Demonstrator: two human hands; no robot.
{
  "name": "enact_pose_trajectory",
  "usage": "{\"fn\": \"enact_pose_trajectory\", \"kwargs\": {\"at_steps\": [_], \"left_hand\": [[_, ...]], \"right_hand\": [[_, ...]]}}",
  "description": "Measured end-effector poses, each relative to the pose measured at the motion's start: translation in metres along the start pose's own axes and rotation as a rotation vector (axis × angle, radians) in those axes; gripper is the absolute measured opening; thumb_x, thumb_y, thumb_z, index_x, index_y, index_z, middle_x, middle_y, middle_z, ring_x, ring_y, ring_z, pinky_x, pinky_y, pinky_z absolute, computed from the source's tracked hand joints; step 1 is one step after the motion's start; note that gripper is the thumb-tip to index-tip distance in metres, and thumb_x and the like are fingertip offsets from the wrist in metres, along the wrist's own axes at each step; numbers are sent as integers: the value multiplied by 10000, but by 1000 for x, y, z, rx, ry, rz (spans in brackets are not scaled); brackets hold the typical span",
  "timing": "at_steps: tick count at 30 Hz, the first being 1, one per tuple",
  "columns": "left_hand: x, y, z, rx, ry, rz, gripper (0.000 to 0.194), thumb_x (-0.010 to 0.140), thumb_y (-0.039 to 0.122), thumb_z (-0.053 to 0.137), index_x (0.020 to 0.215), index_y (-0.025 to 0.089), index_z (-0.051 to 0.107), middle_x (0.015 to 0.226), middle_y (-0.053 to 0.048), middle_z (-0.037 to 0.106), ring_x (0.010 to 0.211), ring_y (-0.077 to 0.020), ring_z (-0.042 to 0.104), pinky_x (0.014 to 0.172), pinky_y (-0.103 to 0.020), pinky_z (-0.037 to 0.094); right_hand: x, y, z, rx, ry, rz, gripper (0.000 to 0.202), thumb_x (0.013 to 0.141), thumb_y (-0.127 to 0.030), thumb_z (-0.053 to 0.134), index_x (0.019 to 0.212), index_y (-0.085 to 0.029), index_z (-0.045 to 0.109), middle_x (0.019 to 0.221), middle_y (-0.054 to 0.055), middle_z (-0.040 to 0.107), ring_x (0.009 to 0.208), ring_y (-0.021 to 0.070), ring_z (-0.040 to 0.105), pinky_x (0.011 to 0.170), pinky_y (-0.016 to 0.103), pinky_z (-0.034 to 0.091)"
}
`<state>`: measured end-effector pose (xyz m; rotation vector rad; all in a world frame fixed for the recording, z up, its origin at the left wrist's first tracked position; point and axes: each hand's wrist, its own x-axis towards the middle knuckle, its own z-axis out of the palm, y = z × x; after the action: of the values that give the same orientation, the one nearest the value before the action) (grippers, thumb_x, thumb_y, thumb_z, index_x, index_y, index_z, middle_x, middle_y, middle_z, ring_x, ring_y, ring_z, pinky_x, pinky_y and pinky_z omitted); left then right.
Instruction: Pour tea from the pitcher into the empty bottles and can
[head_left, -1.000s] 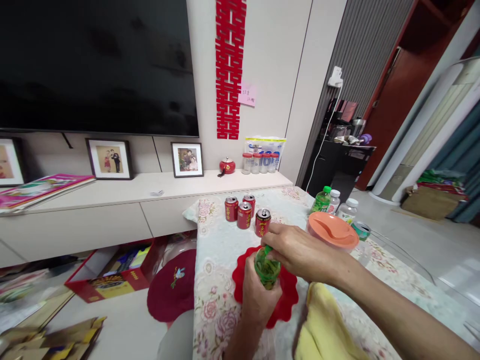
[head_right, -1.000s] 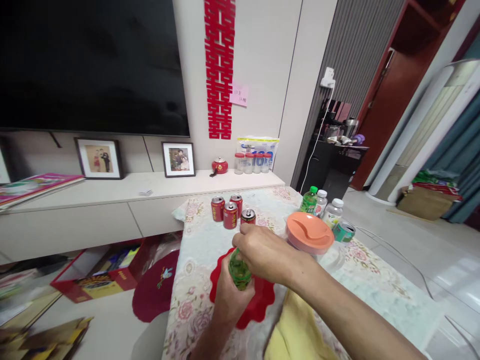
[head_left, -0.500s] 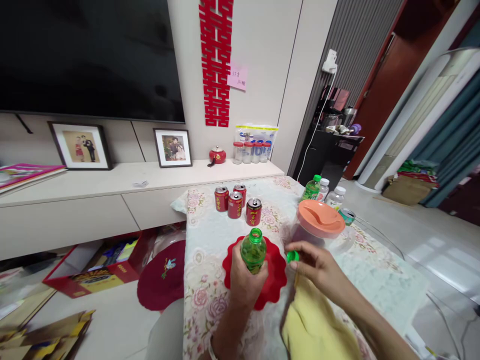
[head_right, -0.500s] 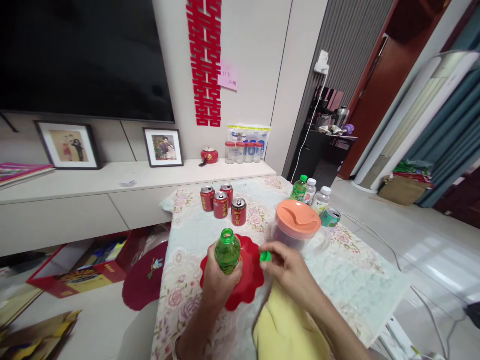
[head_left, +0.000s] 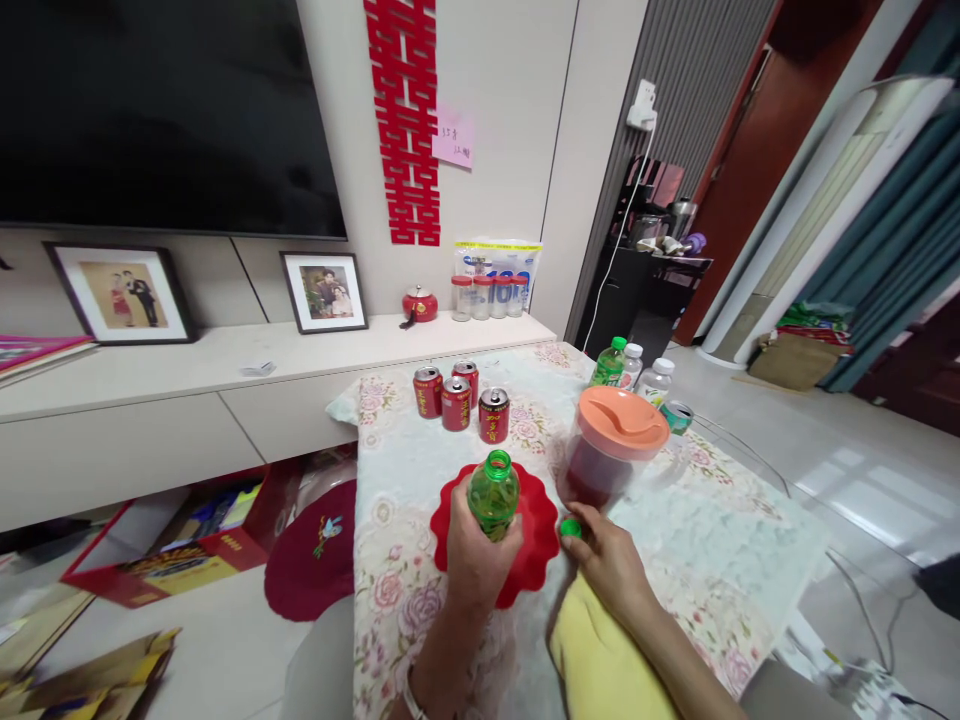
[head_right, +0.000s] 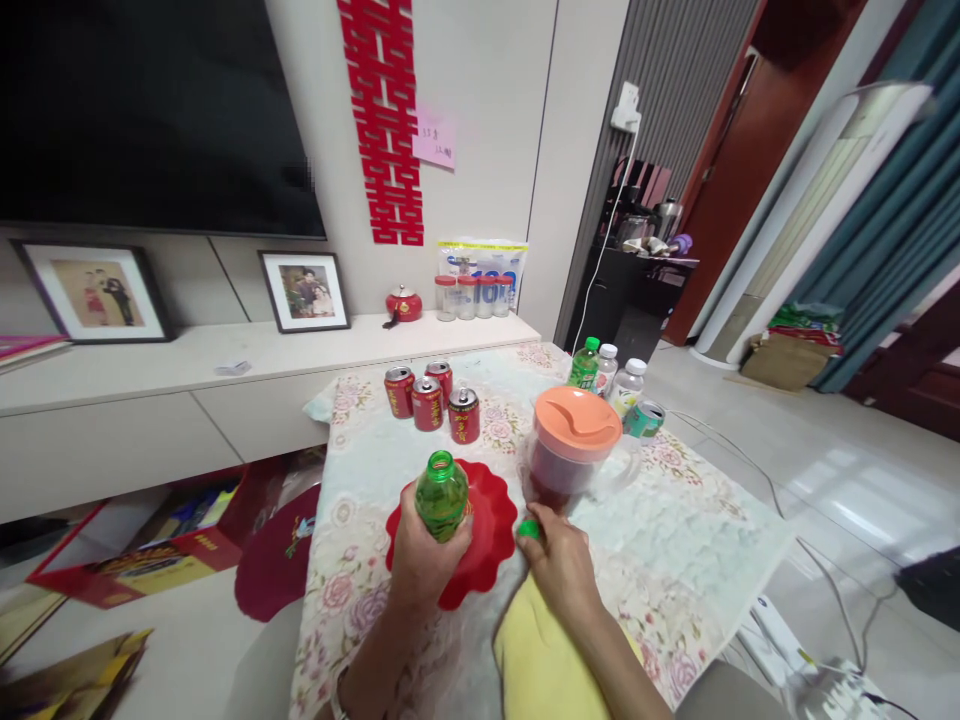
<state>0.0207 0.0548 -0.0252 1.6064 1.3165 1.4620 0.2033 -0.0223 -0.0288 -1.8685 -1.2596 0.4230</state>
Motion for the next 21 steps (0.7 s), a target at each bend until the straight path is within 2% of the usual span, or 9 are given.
{"fn": "enact_pose_trajectory", "kwargs": {"at_steps": [4, 8, 10, 13, 15, 18, 21], "left_hand": [[0, -2, 1, -9, -11, -30, 621, 693, 358, 718, 1267, 193, 548, 1156, -150, 746, 1100, -355, 747, 965, -496, 612], [0, -2, 1, -24, -9, -37, 636, 674, 351, 708, 1271, 203, 545, 1165, -157, 744, 1118, -362, 737, 986, -513, 598], [0, -1, 0, -15, -6, -40, 626, 671, 349, 715, 1256, 198, 555, 1142, -145, 750, 1070, -347, 749, 953, -497, 610], [0, -1, 0, 2, 1, -60, 615, 670, 364, 737, 1235, 186, 569, 1096, -134, 760, 995, -331, 765, 891, -466, 629], [0, -2, 0, -2, 0, -69, 615, 680, 374, 740, 1240, 181, 572, 1087, -134, 762, 1006, -335, 766, 897, -472, 630], [-1, -3, 0, -8, 6, -69, 622, 688, 390, 728, 1248, 169, 569, 1083, -145, 763, 1053, -359, 760, 928, -511, 622], [-1, -3, 2, -27, 25, -68, 628, 684, 379, 720, 1256, 179, 554, 1116, -152, 761, 1076, -360, 755, 949, -522, 617]], "right_hand": [[-11, 12, -19, 30, 74, 50, 457, 808, -487, 629, 1157, -228, 771, 1227, 102, 809, 1101, 299, 755, 979, 399, 571], [-16, 42, -43, -13, 227, 160, 517, 806, -562, 612, 1155, -204, 745, 1098, 131, 831, 844, 305, 772, 817, 449, 612], [-14, 58, -50, -39, 268, 177, 466, 778, -546, 612, 1072, -213, 754, 992, 123, 836, 779, 308, 757, 778, 465, 603], [-11, 72, -54, -65, 275, 122, 320, 705, -494, 654, 871, -246, 768, 928, 112, 823, 904, 347, 732, 884, 506, 567], [-12, 74, -56, -59, 259, 72, 280, 673, -468, 687, 820, -250, 784, 970, 126, 818, 1001, 378, 701, 959, 541, 534], [-15, 68, -64, -24, 253, 41, 301, 644, -454, 755, 845, -239, 818, 1114, 167, 802, 1131, 430, 658, 1042, 605, 484], [-11, 59, -79, 55, 312, 75, 411, 696, -501, 783, 1010, -237, 816, 1222, 165, 773, 1177, 429, 659, 1058, 625, 478]]}}
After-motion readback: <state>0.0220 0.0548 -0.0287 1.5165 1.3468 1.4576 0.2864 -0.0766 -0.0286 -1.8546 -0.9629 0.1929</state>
